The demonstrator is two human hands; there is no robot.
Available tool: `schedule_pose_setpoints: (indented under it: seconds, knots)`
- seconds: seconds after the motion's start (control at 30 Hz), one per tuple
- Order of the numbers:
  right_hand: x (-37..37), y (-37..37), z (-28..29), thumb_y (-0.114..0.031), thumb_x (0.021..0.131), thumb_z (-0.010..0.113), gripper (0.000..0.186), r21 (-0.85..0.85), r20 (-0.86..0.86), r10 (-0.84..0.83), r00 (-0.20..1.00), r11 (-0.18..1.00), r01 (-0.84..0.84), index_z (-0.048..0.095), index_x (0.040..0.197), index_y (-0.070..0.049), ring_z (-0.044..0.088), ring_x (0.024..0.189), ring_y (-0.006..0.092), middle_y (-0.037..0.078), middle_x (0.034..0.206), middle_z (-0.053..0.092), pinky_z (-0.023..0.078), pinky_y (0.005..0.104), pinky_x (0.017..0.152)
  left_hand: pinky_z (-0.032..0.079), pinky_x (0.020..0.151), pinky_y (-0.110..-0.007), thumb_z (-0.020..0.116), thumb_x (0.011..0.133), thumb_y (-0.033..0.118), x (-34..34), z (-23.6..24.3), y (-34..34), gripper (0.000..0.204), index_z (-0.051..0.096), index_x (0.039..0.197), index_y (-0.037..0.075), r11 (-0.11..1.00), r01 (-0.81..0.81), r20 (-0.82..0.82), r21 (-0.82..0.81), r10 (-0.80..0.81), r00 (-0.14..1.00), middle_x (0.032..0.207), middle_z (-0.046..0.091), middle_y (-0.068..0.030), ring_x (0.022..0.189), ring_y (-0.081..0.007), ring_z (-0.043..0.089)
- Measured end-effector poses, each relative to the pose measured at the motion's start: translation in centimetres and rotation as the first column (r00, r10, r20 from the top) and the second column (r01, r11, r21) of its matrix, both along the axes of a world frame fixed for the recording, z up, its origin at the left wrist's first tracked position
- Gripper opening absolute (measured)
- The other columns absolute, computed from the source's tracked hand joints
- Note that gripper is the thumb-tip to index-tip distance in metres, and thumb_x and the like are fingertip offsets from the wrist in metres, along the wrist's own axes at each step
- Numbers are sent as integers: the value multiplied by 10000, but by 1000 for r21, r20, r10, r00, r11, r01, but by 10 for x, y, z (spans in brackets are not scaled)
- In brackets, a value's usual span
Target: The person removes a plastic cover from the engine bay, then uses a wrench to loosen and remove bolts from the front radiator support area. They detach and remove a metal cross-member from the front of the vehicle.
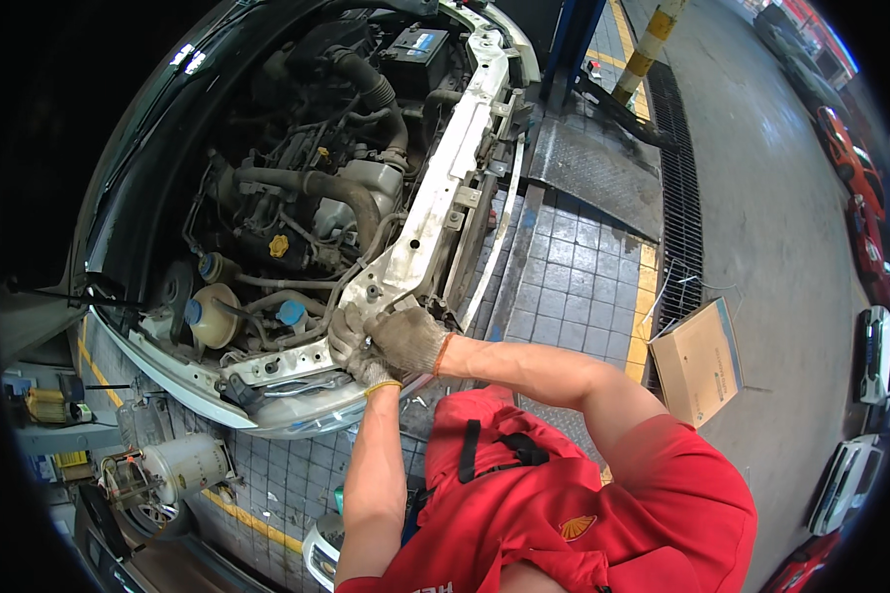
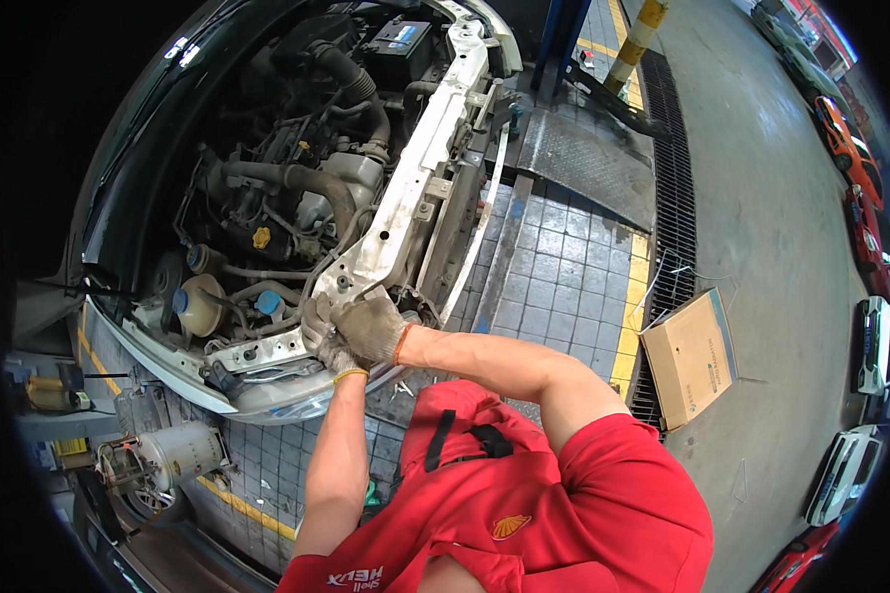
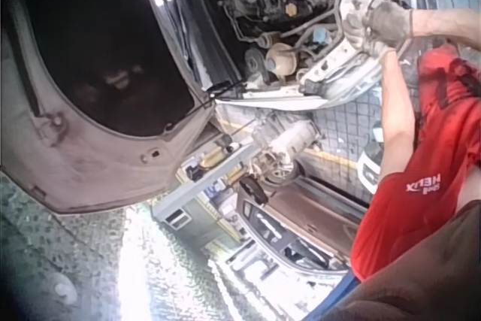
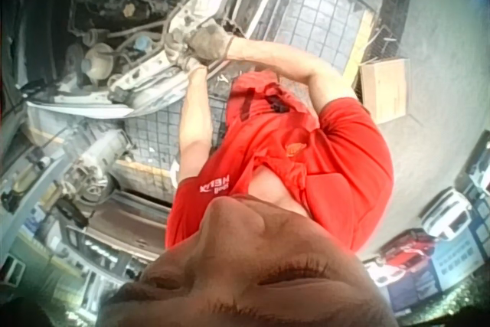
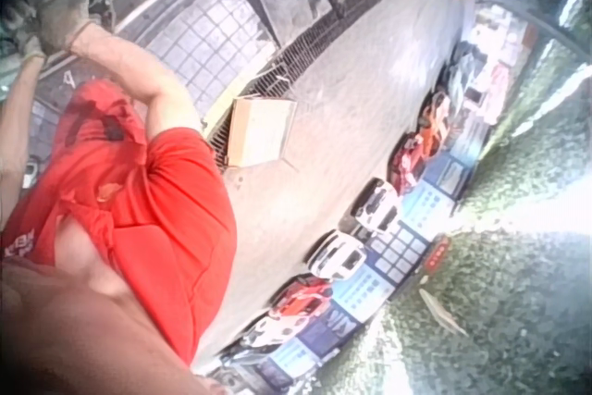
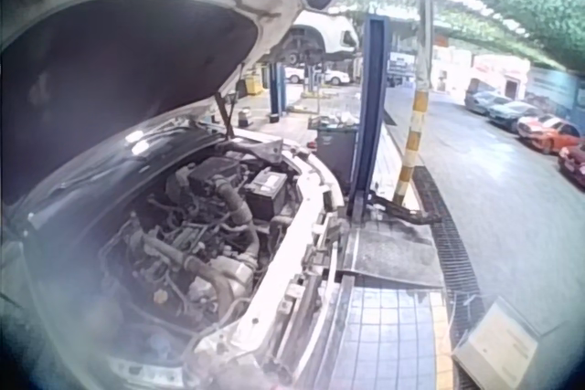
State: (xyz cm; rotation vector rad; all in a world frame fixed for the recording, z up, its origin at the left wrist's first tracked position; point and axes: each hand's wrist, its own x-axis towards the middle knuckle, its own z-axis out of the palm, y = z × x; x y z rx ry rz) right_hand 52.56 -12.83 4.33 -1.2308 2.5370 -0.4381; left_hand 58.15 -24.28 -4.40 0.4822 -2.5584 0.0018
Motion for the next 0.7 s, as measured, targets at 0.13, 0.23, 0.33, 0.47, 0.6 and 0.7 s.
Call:
schedule_pose_setpoints:
  seconds: [0.13, 0.23, 0.33, 0.47, 0.6, 0.7]
  knots:
    - [9, 9, -9, -231, 915, 698, 331, -128, -84, -40, 996, 991, 29, 652, 1177, -35, 801, 860, 350, 169, 982, 771, 601, 471, 699, 460, 1138, -525, 780, 931, 462, -4, -4, -2, 651, 547, 1460, 161, 999, -37, 19, 2, 37, 999, 1471, 532, -90, 1396, -341, 535]
    - [9, 9, -8, -246, 972, 663, 273, -152, -30, -55, 998, 987, 50, 662, 1146, -36, 798, 818, 368, 186, 964, 763, 606, 490, 698, 464, 1135, -528, 769, 945, 408, -4, 0, -1, 605, 557, 1453, 157, 999, -15, -4, 45, 16, 1000, 1470, 536, -91, 1396, -345, 538]
    - [-21, 9, -9, -287, 1059, 594, 293, -101, 204, -177, 963, 974, 201, 698, 1144, -26, 797, 862, 395, 209, 948, 772, 607, 521, 718, 453, 1146, -539, 777, 934, 332, -3, 12, 2, 594, 557, 1456, 152, 1000, -3, 30, 13, 2, 1000, 1479, 534, -97, 1400, -357, 536]
    - [-62, 13, -18, -479, 1142, 436, 574, -224, 309, -377, 873, 863, 452, 742, 1144, 6, 768, 1007, 475, 304, 1031, 777, 586, 559, 913, 392, 1194, -554, 797, 891, 207, -1, 23, 11, 626, 557, 1463, 129, 986, -105, 200, 128, 78, 977, 1519, 509, -125, 1450, -373, 484]
    - [-31, 14, -15, -453, 1132, 481, 548, -213, 227, -328, 917, 902, 375, 676, 1213, 52, 770, 886, 463, 224, 866, 773, 608, 552, 849, 375, 1210, -543, 828, 865, 244, -2, 12, 6, 710, 522, 1497, 139, 985, -77, 157, 151, 53, 986, 1562, 463, -123, 1484, -367, 440]
    - [1, 3, -2, -281, 1032, 619, 296, -161, 70, -202, 977, 964, 211, 641, 1128, -2, 788, 854, 405, 221, 890, 765, 617, 514, 739, 408, 1182, -531, 814, 892, 340, 1, -3, -1, 779, 445, 1555, 163, 999, -15, 88, 43, 11, 996, 1564, 439, -95, 1452, -354, 462]
